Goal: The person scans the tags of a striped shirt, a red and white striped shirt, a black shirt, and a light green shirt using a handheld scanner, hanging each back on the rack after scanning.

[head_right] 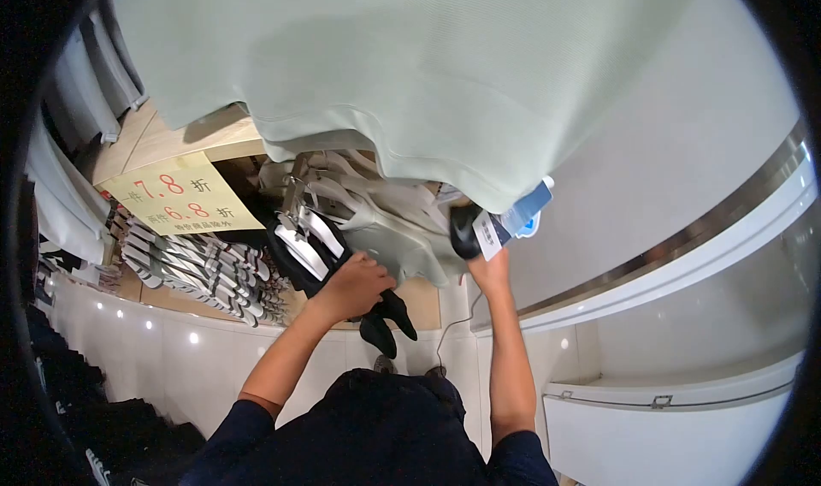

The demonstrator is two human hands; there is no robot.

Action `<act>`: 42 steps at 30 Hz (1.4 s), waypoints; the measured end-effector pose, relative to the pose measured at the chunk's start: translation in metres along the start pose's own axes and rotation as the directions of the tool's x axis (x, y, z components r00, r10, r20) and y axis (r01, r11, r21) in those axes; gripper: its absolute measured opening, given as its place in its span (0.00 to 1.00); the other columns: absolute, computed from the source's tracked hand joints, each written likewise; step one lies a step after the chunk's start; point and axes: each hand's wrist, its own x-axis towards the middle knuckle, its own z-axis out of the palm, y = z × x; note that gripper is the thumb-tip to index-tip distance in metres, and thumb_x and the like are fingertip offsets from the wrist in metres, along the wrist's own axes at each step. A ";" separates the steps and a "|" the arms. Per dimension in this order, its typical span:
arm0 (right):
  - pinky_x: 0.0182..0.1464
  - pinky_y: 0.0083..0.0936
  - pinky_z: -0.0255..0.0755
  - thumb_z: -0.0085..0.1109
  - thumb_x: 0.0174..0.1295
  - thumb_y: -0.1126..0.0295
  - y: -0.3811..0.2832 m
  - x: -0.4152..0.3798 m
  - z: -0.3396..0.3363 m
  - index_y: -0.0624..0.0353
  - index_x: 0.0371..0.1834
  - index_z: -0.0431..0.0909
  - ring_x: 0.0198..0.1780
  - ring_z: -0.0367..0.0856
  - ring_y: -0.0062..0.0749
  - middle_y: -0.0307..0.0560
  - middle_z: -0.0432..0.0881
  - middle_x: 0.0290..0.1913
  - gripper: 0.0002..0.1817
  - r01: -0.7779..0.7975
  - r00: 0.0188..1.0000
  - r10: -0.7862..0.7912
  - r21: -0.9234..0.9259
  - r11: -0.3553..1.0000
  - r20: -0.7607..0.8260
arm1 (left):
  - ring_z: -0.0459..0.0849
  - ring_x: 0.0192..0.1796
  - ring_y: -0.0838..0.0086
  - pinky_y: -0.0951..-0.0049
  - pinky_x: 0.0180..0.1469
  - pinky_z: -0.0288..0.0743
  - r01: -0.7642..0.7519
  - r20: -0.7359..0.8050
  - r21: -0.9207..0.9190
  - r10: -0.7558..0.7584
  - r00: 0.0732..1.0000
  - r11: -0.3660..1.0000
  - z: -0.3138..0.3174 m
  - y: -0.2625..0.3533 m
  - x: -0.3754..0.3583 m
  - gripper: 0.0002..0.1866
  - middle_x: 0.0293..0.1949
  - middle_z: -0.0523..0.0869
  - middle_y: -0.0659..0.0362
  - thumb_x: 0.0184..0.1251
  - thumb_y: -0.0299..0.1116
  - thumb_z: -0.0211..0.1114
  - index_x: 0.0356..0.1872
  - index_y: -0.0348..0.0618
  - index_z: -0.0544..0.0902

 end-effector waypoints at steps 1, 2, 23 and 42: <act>0.51 0.41 0.78 0.70 0.55 0.76 0.005 -0.026 -0.020 0.63 0.56 0.79 0.51 0.86 0.59 0.64 0.87 0.46 0.24 -0.102 0.993 0.103 0.022 0.995 -0.059 | 0.81 0.54 0.61 0.54 0.66 0.67 -0.002 -0.019 -0.011 0.001 1.000 1.000 -0.002 0.002 0.001 0.17 0.42 0.84 0.58 0.52 0.33 0.76 0.44 0.48 0.85; 0.50 0.40 0.79 0.71 0.53 0.78 0.002 -0.053 -0.045 0.63 0.56 0.79 0.50 0.86 0.60 0.63 0.87 0.44 0.24 -0.170 0.983 0.170 0.000 0.985 -0.069 | 0.79 0.58 0.61 0.53 0.70 0.63 0.029 -0.037 -0.073 -0.032 0.999 0.997 0.000 0.005 0.001 0.20 0.45 0.83 0.58 0.51 0.35 0.78 0.47 0.47 0.84; 0.49 0.28 0.78 0.72 0.60 0.77 0.050 -0.372 -0.363 0.65 0.48 0.83 0.40 0.85 0.28 0.44 0.89 0.38 0.14 -0.516 0.746 0.490 0.074 0.853 -0.451 | 0.88 0.38 0.69 0.64 0.46 0.80 0.297 0.264 -0.719 -0.148 0.953 0.629 0.136 0.276 0.085 0.20 0.36 0.92 0.52 0.70 0.48 0.71 0.49 0.40 0.89; 0.40 0.29 0.80 0.72 0.64 0.61 0.250 -0.525 -0.233 0.57 0.45 0.78 0.36 0.86 0.30 0.43 0.85 0.35 0.16 -0.331 0.249 0.957 0.942 -0.058 0.147 | 0.76 0.46 0.78 0.74 0.54 0.68 0.340 -0.138 -0.739 -0.626 0.768 0.581 -0.033 0.315 -0.007 0.34 0.46 0.82 0.59 0.66 0.45 0.75 0.62 0.28 0.74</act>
